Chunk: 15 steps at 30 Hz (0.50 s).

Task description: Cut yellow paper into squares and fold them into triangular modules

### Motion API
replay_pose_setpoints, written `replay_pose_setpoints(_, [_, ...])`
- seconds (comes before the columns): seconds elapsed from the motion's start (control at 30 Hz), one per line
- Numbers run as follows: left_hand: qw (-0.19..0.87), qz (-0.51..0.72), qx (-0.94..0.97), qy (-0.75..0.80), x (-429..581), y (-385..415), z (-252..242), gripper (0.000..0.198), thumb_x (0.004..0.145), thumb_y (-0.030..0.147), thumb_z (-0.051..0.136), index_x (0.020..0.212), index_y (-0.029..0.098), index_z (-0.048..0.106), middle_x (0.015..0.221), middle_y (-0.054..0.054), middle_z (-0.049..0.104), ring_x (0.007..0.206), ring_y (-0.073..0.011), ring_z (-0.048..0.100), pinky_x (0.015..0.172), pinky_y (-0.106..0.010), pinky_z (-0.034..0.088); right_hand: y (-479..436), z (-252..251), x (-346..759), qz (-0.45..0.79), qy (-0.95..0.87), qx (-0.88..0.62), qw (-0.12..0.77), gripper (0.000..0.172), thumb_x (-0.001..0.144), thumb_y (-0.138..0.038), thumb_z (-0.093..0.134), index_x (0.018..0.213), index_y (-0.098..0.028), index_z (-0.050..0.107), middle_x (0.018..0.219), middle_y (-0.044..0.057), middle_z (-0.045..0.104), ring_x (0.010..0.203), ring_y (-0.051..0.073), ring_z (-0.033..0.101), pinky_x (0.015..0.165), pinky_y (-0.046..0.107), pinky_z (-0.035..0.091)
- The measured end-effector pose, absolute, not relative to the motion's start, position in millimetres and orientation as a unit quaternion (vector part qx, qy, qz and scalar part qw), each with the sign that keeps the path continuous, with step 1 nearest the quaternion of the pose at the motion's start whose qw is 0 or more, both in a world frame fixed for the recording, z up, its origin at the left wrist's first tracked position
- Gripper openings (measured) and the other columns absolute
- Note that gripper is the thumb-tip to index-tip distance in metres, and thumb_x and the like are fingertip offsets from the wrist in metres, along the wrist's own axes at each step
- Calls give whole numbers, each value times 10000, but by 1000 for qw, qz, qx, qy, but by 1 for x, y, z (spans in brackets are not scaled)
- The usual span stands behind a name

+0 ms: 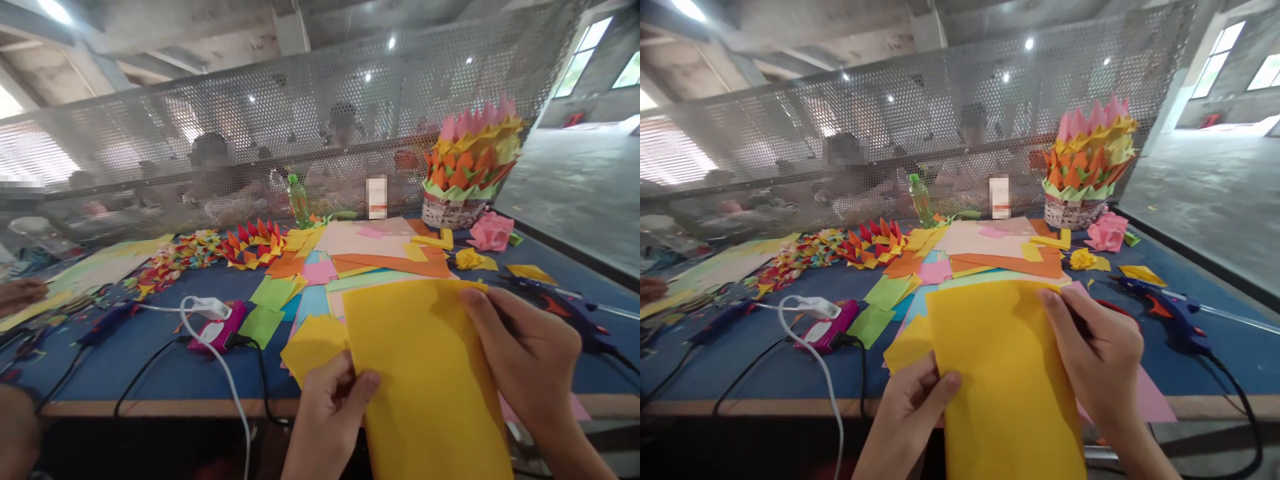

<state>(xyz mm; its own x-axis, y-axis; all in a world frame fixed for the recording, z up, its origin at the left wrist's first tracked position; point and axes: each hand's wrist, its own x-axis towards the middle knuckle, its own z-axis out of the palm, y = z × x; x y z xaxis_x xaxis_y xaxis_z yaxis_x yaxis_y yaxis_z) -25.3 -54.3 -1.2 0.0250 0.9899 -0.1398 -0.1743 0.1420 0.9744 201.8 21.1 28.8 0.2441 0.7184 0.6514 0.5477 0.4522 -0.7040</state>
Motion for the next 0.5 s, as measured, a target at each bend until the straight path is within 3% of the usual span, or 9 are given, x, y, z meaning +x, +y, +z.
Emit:
replay_pose_setpoints(0.17, [536, 540, 428, 487, -24, -50, -5, 510, 865, 669, 882, 942, 170, 817, 816, -56, 756, 745, -177, 684, 692, -225, 541, 27, 34, 196, 64, -588, -514, 621, 539, 1049, -577, 662, 665, -214, 557, 648, -32, 332, 579, 111, 306, 509, 289, 254])
replay_pose_setpoints(0.27, [581, 530, 405, 466, -30, -51, -3, 533, 809, 668, 925, 1005, 179, 847, 910, -80, 824, 832, -223, 760, 776, -262, 600, 45, 38, 197, 94, -597, -511, 611, 597, 1063, -637, 625, 654, -226, 481, 628, -50, 300, 550, 105, 308, 492, 282, 267])
replay_pose_setpoints(0.33, [565, 547, 383, 485, -39, -50, 0, 522, 806, 654, 931, 1011, 180, 855, 964, -91, 849, 886, -252, 791, 828, -291, 630, 75, 44, 199, 141, -631, -507, 570, 557, 1100, -635, 571, 744, -207, 566, 635, -61, 403, 528, 95, 380, 487, 250, 343])
replay_pose_setpoints(0.37, [547, 560, 371, 499, -45, -50, 1, 519, 809, 645, 931, 1034, 182, 858, 1000, -94, 858, 897, -261, 800, 837, -302, 641, 96, 49, 199, 162, -647, -507, 546, 478, 1125, -597, 556, 898, -186, 648, 688, -59, 517, 529, 90, 440, 502, 234, 411])
replay_pose_setpoints(0.43, [521, 583, 348, 518, -59, -48, 1, 548, 798, 625, 942, 1118, 188, 858, 1075, -106, 868, 898, -278, 814, 841, -329, 660, 147, 62, 196, 195, -682, -513, 482, 339, 1095, -508, 668, 1180, -183, 714, 1019, 32, 731, 767, 131, 671, 693, 292, 608])
replay_pose_setpoints(0.5, [516, 591, 327, 527, -71, -46, 1, 606, 791, 627, 940, 1200, 190, 849, 1116, -122, 870, 913, -310, 827, 822, -360, 675, 204, 75, 189, 199, -710, -526, 423, 380, 1075, -463, 708, 1338, -189, 692, 1269, 91, 733, 1025, 209, 738, 879, 406, 661])
